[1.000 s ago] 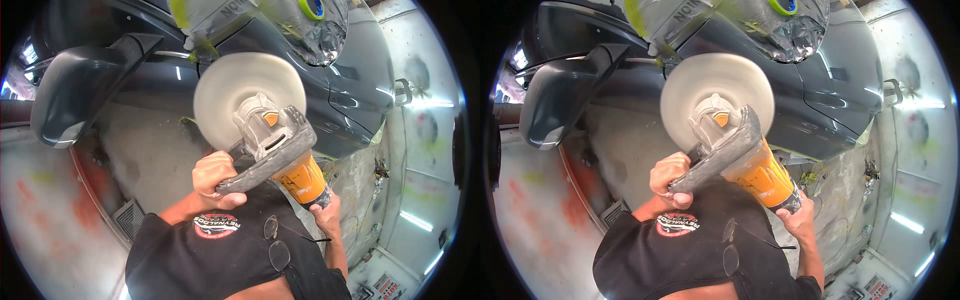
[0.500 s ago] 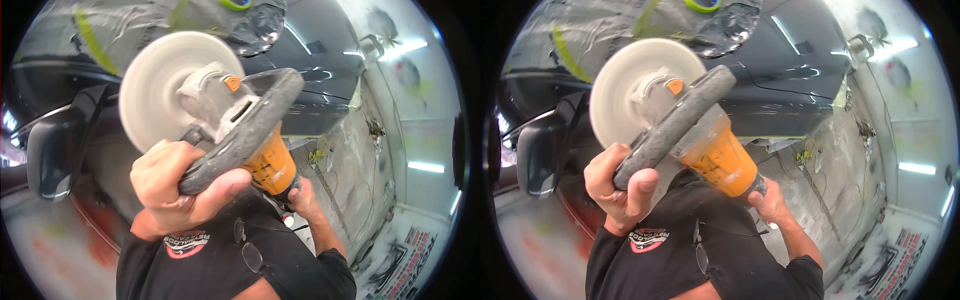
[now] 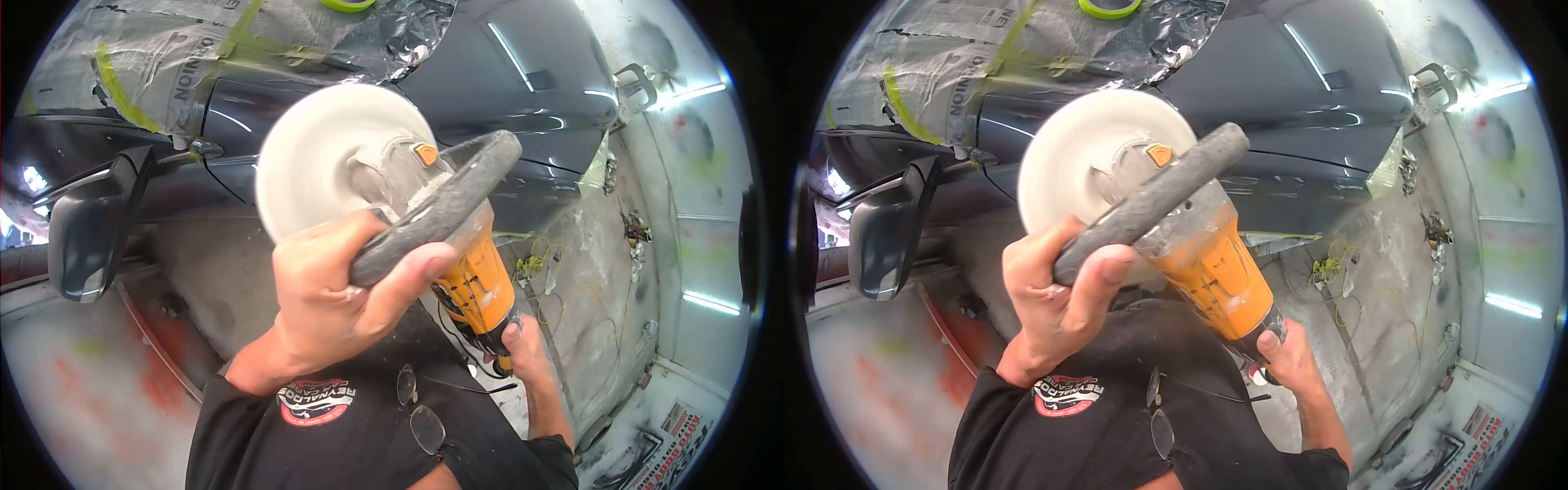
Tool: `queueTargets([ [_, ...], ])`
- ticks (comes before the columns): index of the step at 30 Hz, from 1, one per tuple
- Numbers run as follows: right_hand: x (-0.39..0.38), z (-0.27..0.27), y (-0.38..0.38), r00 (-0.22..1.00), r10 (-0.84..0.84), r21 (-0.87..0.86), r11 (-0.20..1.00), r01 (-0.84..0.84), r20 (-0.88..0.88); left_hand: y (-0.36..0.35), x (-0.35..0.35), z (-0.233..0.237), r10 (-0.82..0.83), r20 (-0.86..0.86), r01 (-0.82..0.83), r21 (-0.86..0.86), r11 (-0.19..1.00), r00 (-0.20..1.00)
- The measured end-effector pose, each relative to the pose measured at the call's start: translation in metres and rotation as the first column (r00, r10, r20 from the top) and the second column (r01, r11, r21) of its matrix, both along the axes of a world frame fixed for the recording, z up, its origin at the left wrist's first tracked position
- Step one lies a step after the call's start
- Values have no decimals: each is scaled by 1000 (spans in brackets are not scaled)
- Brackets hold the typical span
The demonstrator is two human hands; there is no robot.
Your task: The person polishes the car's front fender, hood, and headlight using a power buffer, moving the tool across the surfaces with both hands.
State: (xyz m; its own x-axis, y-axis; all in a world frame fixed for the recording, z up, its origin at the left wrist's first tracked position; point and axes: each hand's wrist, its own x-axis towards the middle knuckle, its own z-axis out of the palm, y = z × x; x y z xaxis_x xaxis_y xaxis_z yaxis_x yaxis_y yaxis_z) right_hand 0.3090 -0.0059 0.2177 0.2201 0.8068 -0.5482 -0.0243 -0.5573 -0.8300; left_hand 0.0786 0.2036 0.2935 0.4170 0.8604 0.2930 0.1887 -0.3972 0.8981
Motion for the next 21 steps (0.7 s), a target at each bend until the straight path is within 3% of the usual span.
queueTargets([
  [5, 23, 22, 41, 989, 117, -45, 992, -122, -87, 1, 4, 10, 188, 11, -188, 65, 980, 982],
  [8, 37, 22, 56, 977, 181, -75, 979, -190, -113, -3, 13, 10, 320, 144, -325, 10, 946, 936],
  [13, 75, 48, 54, 985, 152, -122, 979, -162, -87, 3, 42, 13, 204, 103, -198, -60, 978, 974],
  [15, 90, 64, 52, 991, 122, -132, 983, -127, -46, 14, 68, 5, 160, 188, -161, -6, 987, 969],
  [17, 103, 73, 48, 997, 71, -107, 992, -67, 43, 19, 82, 3, 41, 97, -26, -154, 988, 994],
  [19, 128, 75, 36, 990, 56, -104, 994, -43, 130, 32, 107, -10, -17, 221, 29, -49, 998, 975],
  [21, 138, 87, 35, 987, 3, -120, 993, 16, 161, 40, 130, -10, -4, 303, 32, -87, 996, 953],
])
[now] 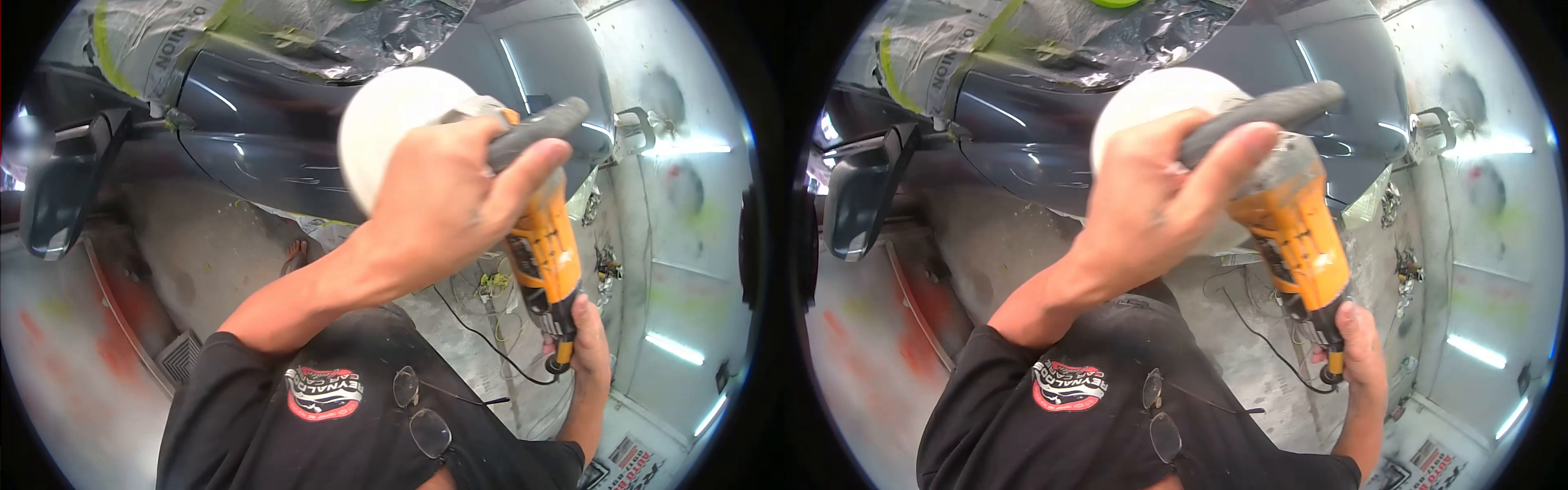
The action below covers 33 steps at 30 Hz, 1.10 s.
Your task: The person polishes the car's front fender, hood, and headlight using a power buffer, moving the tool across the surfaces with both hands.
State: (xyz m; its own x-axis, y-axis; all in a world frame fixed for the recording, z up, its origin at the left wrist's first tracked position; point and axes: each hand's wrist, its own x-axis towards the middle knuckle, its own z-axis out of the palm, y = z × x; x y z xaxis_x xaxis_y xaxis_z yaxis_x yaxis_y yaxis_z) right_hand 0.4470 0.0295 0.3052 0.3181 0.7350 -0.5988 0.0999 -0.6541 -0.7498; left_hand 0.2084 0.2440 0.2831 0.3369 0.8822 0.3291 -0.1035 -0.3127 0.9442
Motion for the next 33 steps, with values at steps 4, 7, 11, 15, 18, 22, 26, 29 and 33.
queueTargets([
  [4, 2, 15, 6, 996, -61, -12, 998, 62, 68, 15, 14, -7, -36, -62, 34, -33, 999, 997],
  [7, -11, 22, 12, 996, -42, -24, 999, 45, 82, 14, 1, -13, 56, 2, -56, 15, 998, 998],
  [11, -24, 21, 15, 998, 59, -34, 998, -58, 30, 5, -29, 0, 108, 15, -109, 38, 993, 994],
  [15, -44, 13, 13, 990, 127, -12, 992, -128, -62, -4, -60, 7, 134, -85, -128, 68, 989, 987],
  [18, -63, 6, 12, 987, 104, -6, 994, -106, -123, -10, -86, 22, 83, -216, -70, 64, 995, 973],
  [22, -83, -9, 16, 973, 129, 0, 991, -132, -192, -15, -113, 35, 89, -216, -90, 4, 996, 972],
  [26, -109, -24, 28, 965, 154, 48, 988, -147, -213, -19, -127, 47, 134, -215, -131, 26, 991, 967],
  [29, -111, -21, 27, 977, 113, 42, 993, -107, -182, -19, -123, 48, 103, -216, -104, 6, 995, 971],
  [33, -78, -3, 8, 977, 69, -58, 995, -82, -201, -17, -95, 29, 21, -138, -29, -53, 998, 990],
])
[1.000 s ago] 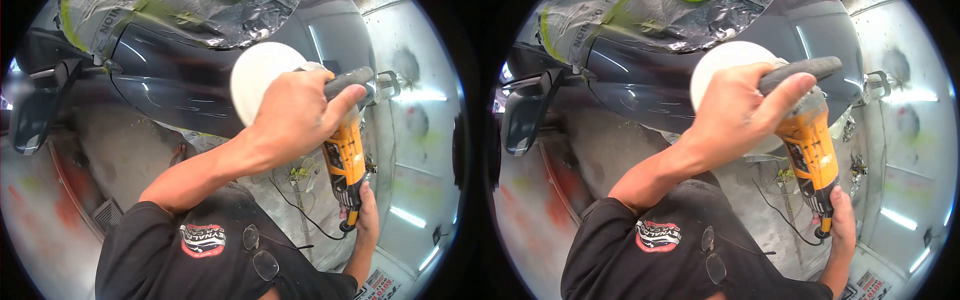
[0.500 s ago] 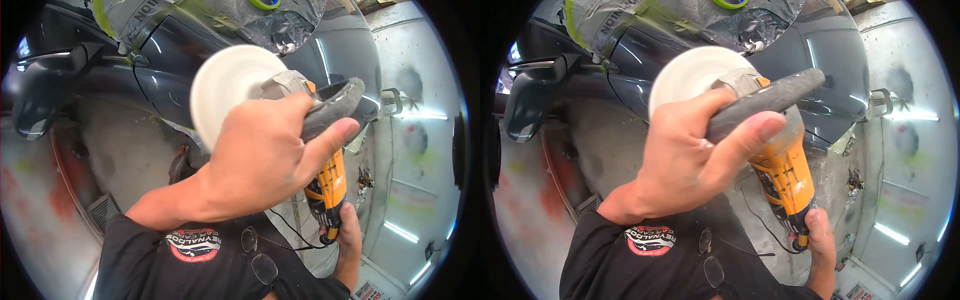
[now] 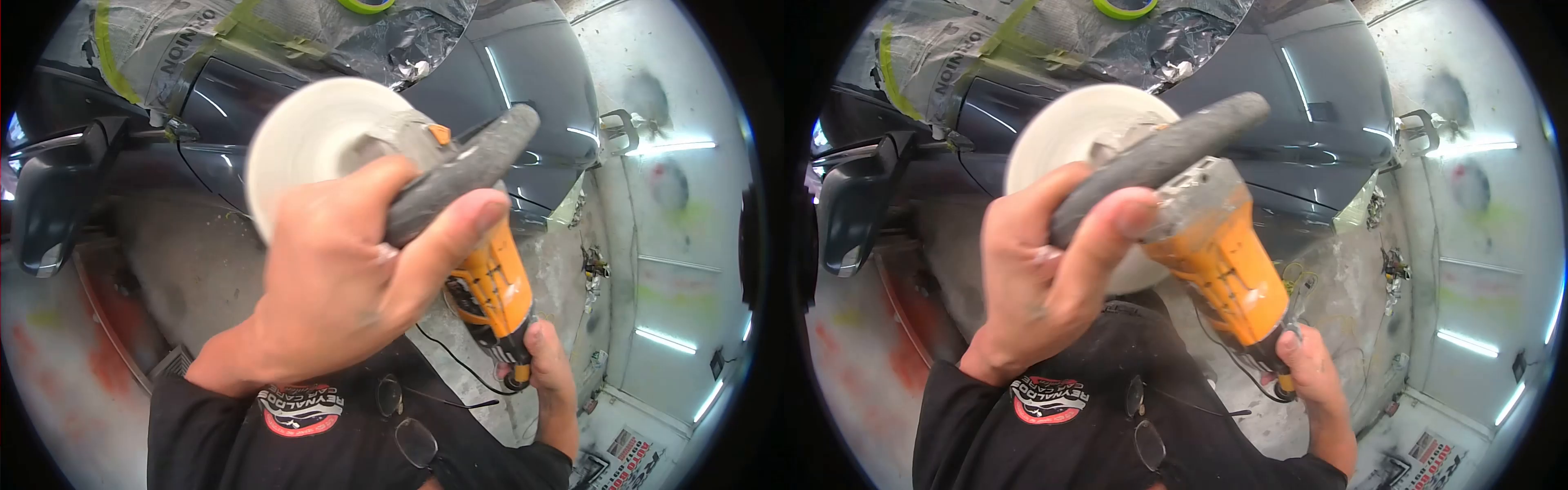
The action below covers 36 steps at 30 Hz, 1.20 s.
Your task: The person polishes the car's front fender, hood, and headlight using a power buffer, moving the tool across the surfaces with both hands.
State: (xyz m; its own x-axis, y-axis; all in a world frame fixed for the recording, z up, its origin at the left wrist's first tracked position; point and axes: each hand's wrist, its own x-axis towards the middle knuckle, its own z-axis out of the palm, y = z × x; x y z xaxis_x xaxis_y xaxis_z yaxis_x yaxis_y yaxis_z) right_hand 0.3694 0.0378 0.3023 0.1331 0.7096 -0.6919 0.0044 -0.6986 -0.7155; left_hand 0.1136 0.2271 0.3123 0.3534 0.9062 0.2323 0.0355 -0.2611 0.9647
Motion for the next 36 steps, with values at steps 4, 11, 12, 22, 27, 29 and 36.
queueTargets([
  [4, 23, 20, -17, 977, -120, -28, 992, 127, 178, 17, 43, -22, -80, 104, 78, 22, 997, 991],
  [11, 34, 47, -10, 934, -226, 12, 973, 232, 276, 45, 98, -41, -69, 206, 73, -12, 997, 976],
  [12, 28, 51, -5, 926, -239, 15, 969, 245, 292, 46, 97, -40, -62, 188, 64, -1, 998, 980],
  [22, 11, 45, -5, 980, -136, -57, 988, 145, 142, 37, 48, -18, 8, 122, -16, 65, 998, 993],
  [27, -18, 34, -10, 992, -114, 1, 993, 114, 58, 26, 10, 5, 18, -20, -17, 95, 995, 1000],
  [29, -39, 22, -2, 995, -95, 16, 995, 95, 4, 26, -16, 12, 13, -92, -5, 93, 996, 996],
  [36, -93, -8, 34, 998, 37, 177, 984, -27, -53, 24, -74, 30, 63, 18, -65, 182, 981, 998],
])
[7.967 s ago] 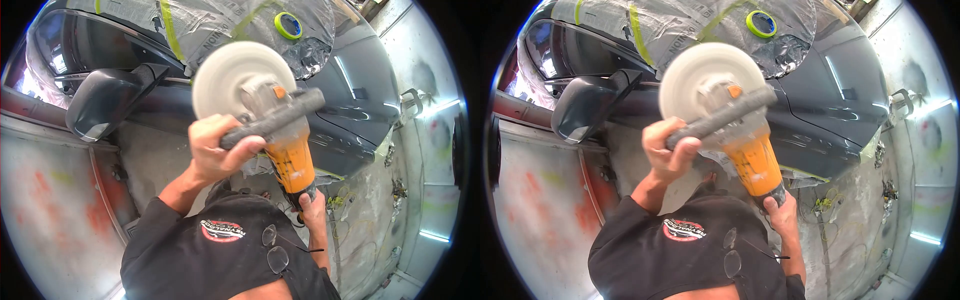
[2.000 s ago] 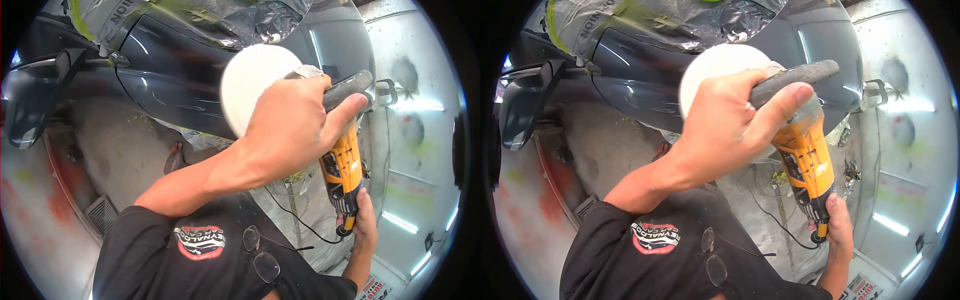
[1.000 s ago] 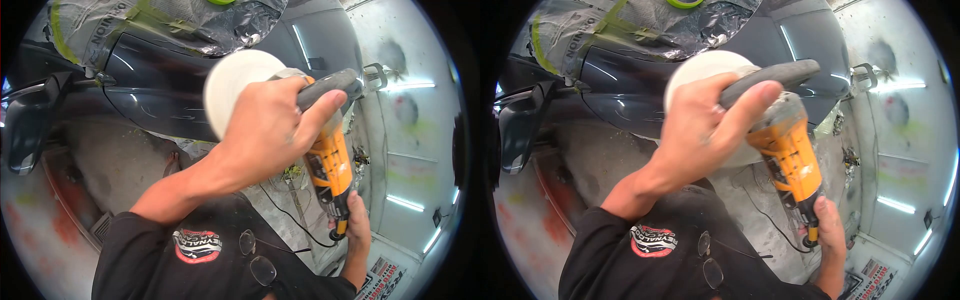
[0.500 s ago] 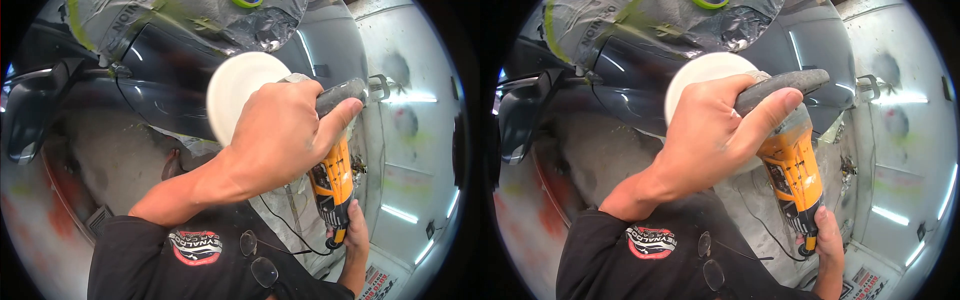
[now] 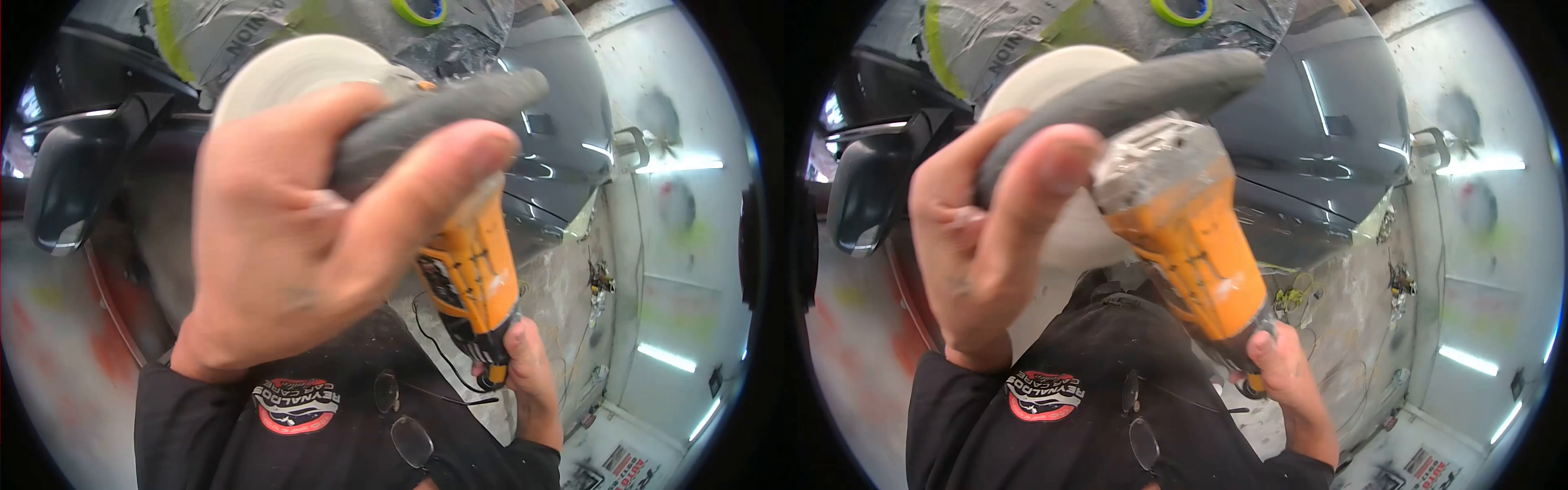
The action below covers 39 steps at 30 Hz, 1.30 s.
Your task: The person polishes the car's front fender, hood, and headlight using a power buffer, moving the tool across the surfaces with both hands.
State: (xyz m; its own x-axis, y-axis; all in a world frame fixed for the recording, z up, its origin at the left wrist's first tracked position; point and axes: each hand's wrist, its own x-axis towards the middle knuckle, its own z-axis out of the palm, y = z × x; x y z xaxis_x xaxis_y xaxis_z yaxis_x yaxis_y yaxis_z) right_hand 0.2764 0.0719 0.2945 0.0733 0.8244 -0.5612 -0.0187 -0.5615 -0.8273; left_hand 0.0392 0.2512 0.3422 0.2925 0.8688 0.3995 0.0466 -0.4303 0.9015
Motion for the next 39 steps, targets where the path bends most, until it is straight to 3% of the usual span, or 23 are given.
queueTargets([
  [3, -2, -3, 0, 1000, -18, -7, 1000, 18, -7, -3, -4, -2, -13, -1, 13, 27, 1000, 1000],
  [6, 15, -7, -14, 999, -45, -15, 999, 45, 31, -8, 9, -4, -58, -100, 47, -110, 993, 993],
  [13, 74, 20, -59, 955, -177, -149, 965, 216, 238, -4, 85, -49, -221, 119, 241, -186, 953, 968],
  [18, 99, 47, -54, 888, -277, -138, 928, 346, 367, 15, 151, -75, -180, 229, 219, -160, 962, 957],
  [23, 124, 64, -36, 873, -308, -143, 912, 384, 378, 40, 185, -70, -196, 195, 226, -149, 963, 961],
  [24, 123, 65, -30, 872, -312, -137, 912, 386, 378, 42, 189, -71, -135, 264, 172, -120, 978, 955],
  [30, 117, 65, -27, 895, -279, -161, 923, 350, 347, 42, 163, -63, -103, 208, 130, -117, 985, 973],
  [39, 108, 70, -23, 907, -290, -202, 911, 359, 306, 51, 153, -46, -186, 119, 207, -199, 958, 975],
])
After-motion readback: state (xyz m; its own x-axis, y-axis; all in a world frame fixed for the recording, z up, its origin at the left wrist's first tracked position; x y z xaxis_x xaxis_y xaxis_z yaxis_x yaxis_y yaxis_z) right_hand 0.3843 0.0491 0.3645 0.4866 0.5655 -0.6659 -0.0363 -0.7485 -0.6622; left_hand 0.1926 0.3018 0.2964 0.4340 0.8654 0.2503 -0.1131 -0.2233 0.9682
